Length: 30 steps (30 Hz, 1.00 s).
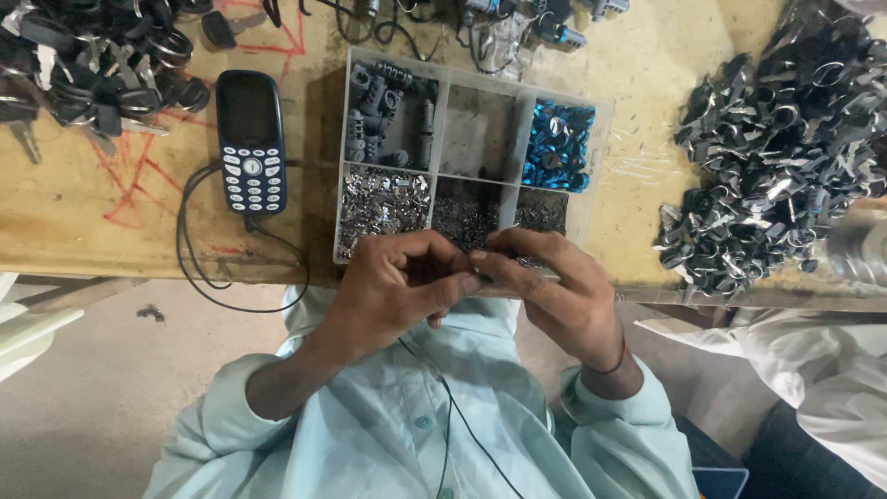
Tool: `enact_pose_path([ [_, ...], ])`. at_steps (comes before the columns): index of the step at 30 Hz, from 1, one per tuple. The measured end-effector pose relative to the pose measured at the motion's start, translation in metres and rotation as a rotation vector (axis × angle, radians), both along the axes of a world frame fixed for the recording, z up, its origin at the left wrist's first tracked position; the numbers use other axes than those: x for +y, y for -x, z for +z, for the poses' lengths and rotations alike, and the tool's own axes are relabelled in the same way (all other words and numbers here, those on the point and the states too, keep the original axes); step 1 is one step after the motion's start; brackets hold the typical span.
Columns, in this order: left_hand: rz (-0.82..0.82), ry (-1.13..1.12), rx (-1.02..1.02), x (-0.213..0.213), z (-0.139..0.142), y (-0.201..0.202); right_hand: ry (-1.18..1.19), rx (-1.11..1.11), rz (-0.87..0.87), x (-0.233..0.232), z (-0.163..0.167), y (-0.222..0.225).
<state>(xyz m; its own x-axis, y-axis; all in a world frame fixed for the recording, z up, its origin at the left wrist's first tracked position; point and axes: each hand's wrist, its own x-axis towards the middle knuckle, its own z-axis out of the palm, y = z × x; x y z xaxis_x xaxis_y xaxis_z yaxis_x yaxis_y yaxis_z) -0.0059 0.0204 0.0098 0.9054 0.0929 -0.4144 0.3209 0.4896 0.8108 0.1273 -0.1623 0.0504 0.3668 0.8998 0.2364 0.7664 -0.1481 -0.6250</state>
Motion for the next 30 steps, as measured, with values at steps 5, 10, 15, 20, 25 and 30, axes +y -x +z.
enact_pose_path([
  [5, -0.016, 0.014, 0.038, -0.001, -0.005, 0.002, -0.004, -0.071, 0.05, -0.002, 0.008, 0.0],
  [10, 0.062, 0.03, -0.046, -0.009, -0.009, 0.004, 0.017, -0.104, 0.089, -0.003, 0.012, -0.004],
  [15, 0.262, -0.062, -0.277, -0.026, -0.007, 0.005, 0.036, -0.074, -0.138, 0.02, 0.02, 0.018],
  [20, 0.228, -0.015, -0.247, -0.024, -0.008, 0.009, 0.14, 0.496, -0.134, 0.025, 0.031, 0.003],
  [25, 0.231, -0.379, -0.414, -0.016, -0.006, 0.011, 0.192, -0.23, -0.459, 0.014, -0.017, -0.062],
  [30, 0.19, -0.332, -0.476, -0.015, -0.007, 0.005, 0.049, 0.188, -0.457, 0.013, -0.037, -0.085],
])
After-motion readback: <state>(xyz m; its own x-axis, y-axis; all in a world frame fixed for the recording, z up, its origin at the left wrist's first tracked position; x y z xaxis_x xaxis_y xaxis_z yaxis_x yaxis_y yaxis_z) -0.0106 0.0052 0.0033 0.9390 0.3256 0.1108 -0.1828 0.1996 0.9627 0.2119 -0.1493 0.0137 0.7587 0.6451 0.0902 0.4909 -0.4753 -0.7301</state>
